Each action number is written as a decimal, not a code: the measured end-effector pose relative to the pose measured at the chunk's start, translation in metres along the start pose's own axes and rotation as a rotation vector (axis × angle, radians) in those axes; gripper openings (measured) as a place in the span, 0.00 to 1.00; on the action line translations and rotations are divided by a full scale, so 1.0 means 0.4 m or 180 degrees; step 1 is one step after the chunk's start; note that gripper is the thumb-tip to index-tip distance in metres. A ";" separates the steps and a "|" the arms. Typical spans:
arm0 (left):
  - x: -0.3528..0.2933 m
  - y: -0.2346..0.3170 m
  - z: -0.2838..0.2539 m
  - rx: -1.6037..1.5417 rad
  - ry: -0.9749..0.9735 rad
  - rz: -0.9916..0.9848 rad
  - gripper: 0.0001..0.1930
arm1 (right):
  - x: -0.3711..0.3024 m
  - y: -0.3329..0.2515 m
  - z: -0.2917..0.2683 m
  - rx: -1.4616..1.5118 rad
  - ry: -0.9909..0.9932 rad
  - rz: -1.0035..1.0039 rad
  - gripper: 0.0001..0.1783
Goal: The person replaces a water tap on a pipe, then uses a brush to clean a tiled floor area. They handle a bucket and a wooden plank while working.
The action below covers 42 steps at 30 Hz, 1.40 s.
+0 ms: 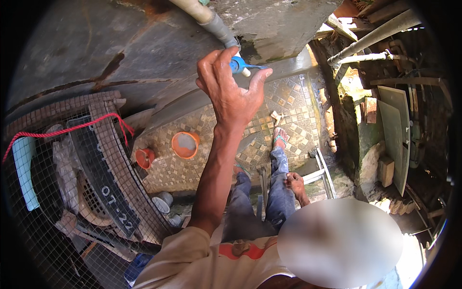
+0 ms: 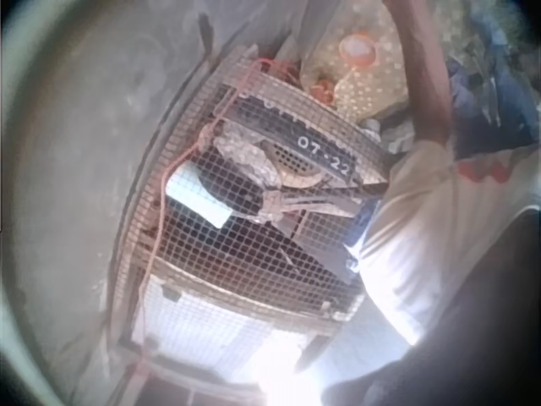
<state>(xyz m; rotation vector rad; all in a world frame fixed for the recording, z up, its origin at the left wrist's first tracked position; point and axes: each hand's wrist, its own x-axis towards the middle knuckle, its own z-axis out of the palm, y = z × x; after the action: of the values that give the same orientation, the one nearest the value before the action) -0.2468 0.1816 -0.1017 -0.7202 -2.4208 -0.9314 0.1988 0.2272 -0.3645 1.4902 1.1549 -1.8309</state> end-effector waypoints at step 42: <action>-0.063 -0.085 0.112 0.0208 -0.0017 0.0380 0.28 | 0.776 -0.133 0.027 -0.2248 0.0453 -0.0539 0.26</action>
<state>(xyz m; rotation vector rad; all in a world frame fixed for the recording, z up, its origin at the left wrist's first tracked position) -0.2577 0.1840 -0.1622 -0.8338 -2.3721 -0.8007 0.0666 0.2834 -0.6448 1.1330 1.8000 -1.2083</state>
